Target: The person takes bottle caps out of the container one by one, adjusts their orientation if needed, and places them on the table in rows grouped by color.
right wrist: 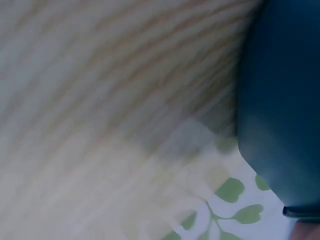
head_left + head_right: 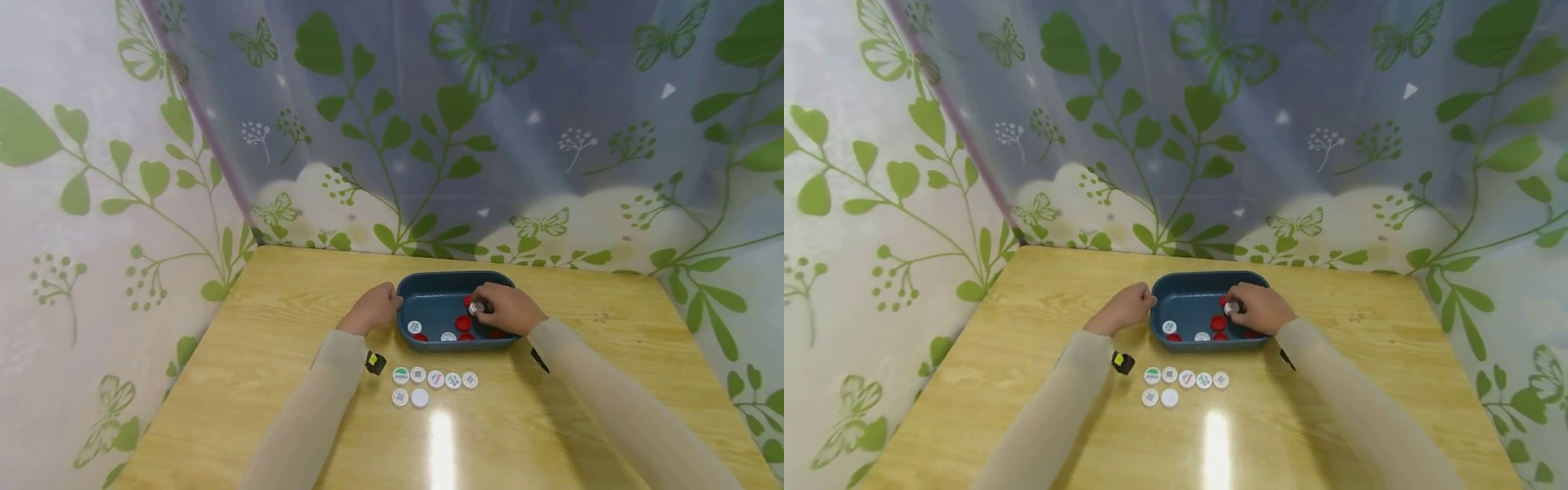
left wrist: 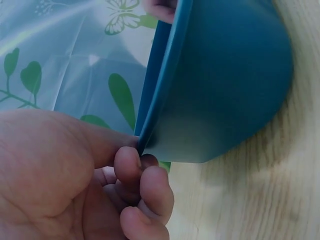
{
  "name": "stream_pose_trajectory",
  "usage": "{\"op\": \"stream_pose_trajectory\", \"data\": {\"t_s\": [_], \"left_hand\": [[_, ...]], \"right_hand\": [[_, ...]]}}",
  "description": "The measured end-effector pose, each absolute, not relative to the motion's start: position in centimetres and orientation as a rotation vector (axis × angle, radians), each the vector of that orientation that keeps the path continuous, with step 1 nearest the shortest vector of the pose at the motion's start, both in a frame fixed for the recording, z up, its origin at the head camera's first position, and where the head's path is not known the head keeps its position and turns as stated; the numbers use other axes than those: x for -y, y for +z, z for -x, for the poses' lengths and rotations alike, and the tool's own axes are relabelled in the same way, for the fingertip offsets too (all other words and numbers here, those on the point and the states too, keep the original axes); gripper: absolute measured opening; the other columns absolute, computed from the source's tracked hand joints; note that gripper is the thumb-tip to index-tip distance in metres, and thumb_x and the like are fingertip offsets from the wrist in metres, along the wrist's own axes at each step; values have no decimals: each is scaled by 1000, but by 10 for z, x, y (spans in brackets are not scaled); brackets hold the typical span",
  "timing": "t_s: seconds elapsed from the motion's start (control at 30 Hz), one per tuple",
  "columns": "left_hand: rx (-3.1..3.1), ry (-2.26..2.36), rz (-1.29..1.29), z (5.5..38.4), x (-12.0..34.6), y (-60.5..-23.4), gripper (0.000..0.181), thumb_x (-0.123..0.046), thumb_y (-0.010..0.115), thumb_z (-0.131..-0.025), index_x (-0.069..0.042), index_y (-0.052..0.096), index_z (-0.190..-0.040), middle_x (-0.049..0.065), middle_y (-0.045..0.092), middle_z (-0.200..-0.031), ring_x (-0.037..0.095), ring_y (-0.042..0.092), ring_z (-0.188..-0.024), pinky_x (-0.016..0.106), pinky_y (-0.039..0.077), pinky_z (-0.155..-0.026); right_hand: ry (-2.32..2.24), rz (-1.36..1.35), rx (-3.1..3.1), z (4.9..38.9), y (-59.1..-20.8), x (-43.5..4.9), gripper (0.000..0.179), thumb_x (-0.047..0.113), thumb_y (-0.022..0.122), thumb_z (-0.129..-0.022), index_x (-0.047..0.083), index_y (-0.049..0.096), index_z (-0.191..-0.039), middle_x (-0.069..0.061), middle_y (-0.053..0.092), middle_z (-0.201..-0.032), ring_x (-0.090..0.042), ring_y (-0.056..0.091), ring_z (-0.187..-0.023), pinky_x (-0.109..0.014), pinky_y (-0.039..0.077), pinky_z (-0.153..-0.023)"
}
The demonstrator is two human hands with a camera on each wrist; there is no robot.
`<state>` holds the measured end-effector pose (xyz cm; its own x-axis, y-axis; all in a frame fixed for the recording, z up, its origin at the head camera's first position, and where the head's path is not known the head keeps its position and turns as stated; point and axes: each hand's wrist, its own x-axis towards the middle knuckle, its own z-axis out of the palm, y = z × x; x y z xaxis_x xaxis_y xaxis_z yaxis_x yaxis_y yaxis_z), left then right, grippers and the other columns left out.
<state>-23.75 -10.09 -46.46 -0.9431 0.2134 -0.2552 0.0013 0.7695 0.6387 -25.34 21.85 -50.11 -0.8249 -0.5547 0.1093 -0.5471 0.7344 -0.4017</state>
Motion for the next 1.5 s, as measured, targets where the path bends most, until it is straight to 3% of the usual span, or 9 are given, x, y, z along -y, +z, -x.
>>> {"op": "stream_pose_trajectory", "data": {"t_s": [0.13,0.23,0.47,0.57,0.83,1.2,1.5], "left_hand": [[-2682,916,-172,237,97,-467,26,-24,50,-110,-9,52,-89,4,49,-80,21,50,-73,33,40,-65],[-2712,870,-185,238,95,-468,25,-25,50,-110,-9,54,-91,5,50,-80,21,52,-73,32,40,-65],[-2740,853,-145,238,96,-466,27,-25,49,-110,-8,53,-90,5,49,-80,21,51,-73,33,39,-65],[-2744,875,-141,239,97,-464,26,-26,49,-110,-8,53,-91,6,50,-81,22,51,-74,33,39,-66],[-2722,920,-93,237,96,-464,26,-27,49,-110,-8,54,-93,7,52,-82,22,53,-75,34,41,-66],[-2723,952,-99,231,95,-464,25,-27,49,-111,-8,54,-94,7,52,-83,22,53,-76,34,42,-67],[-2732,940,-106,232,95,-462,25,-26,50,-110,-8,53,-93,6,51,-82,22,52,-76,33,40,-67]], "right_hand": [[-907,800,-2937,245,-497,-221,21,20,71,-99,10,69,-117,-3,67,-106,-18,62,-88,-43,53,-79],[-1037,864,-2985,230,-488,-219,20,17,72,-98,11,70,-117,-3,68,-109,-21,65,-95,-46,54,-83],[-734,1647,-2864,147,-477,-183,17,18,81,-89,19,72,-104,9,70,-102,-9,65,-91,-35,53,-82],[-570,1824,-2736,118,-485,-170,14,22,81,-89,21,72,-99,13,68,-97,-3,62,-89,-27,52,-82],[-403,1759,-2743,102,-504,-154,9,25,78,-93,24,69,-93,16,60,-87,-1,54,-79,-23,49,-73],[-433,1488,-2767,104,-504,-146,9,22,77,-94,23,68,-94,12,54,-92,-3,46,-74,-21,45,-64],[-442,1471,-2757,108,-504,-143,11,20,79,-93,23,68,-94,12,54,-89,-1,46,-71,-20,44,-62]]}}
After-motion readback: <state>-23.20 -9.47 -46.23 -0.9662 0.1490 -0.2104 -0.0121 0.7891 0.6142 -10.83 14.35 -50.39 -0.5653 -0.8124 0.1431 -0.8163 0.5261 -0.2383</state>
